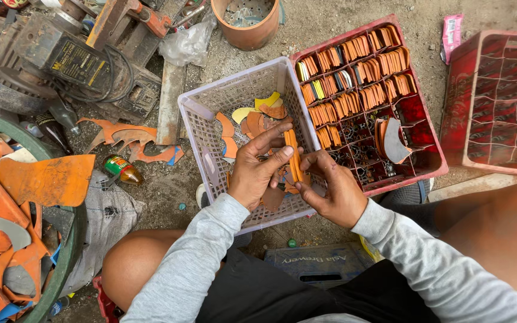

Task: The person sorts orange and yellow plastic pieces from a white basket into a red crate with compartments. They pick up pieces, separate them, and place them into the crate while sitting on the ground.

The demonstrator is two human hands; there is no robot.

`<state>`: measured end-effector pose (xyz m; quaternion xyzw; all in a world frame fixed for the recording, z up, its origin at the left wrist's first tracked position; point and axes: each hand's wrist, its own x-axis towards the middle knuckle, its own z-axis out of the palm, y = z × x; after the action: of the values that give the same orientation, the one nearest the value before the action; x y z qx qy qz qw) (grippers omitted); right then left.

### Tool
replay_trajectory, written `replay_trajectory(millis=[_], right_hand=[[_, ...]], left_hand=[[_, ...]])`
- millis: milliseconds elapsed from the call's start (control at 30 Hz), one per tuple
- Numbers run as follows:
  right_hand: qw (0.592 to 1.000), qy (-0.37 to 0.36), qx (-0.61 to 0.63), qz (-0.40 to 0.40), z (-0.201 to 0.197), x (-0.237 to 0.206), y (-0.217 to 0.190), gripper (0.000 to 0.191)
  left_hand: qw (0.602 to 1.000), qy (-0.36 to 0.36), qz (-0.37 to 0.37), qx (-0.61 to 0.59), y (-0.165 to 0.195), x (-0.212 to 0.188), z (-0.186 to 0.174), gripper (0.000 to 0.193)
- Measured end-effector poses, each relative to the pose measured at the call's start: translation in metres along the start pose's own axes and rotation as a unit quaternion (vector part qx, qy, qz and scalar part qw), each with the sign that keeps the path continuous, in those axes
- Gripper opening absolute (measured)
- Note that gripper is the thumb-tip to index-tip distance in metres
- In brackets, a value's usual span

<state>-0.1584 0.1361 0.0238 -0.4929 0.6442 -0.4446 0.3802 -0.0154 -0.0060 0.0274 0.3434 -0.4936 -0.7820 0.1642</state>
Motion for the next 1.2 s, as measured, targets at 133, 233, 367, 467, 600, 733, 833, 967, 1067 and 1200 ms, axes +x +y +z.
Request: replay_trajectory(millis=[133, 233, 367, 467, 600, 733, 833, 967, 1067, 1200], right_hand=[[0.995, -0.024, -0.042, 0.089, 0.001, 0.000, 0.000, 0.038], [0.996, -0.021, -0.038, 0.075, 0.000, -0.001, 0.000, 0.036], [0.997, 0.010, 0.067, -0.045, -0.003, -0.003, 0.005, 0.032], [0.987, 0.033, 0.155, 0.012, -0.003, -0.004, 0.011, 0.027], [0.986, 0.028, 0.165, 0.026, -0.004, -0.006, 0.015, 0.027], [0.987, 0.027, 0.157, 0.012, -0.005, -0.008, 0.015, 0.029], [0.989, 0.028, 0.142, 0.031, -0.006, -0.007, 0.016, 0.029], [0.998, 0.025, 0.011, 0.055, -0.009, -0.002, 0.019, 0.025], [0.974, 0.041, -0.083, 0.205, -0.014, 0.002, 0.021, 0.014], [0.979, 0.131, -0.120, 0.100, -0.024, 0.002, 0.020, 0.015]], left_hand=[[1.000, -0.011, -0.015, -0.001, -0.003, 0.001, 0.000, 0.050], [1.000, -0.017, -0.024, -0.004, -0.003, 0.001, -0.001, 0.050], [0.998, -0.025, -0.045, -0.024, 0.002, 0.003, -0.006, 0.051], [0.996, -0.029, -0.070, -0.041, 0.007, 0.002, -0.010, 0.050], [0.997, -0.039, -0.056, -0.039, 0.009, 0.002, -0.010, 0.047], [0.995, -0.043, -0.069, -0.065, 0.006, 0.003, -0.011, 0.048], [0.997, -0.006, -0.069, -0.029, 0.000, 0.005, -0.015, 0.046], [0.986, 0.120, -0.045, 0.106, -0.011, 0.019, -0.026, 0.041], [0.982, 0.156, -0.042, 0.099, -0.021, 0.022, -0.038, 0.034], [0.983, 0.155, -0.055, 0.084, -0.032, 0.025, -0.041, 0.032]])
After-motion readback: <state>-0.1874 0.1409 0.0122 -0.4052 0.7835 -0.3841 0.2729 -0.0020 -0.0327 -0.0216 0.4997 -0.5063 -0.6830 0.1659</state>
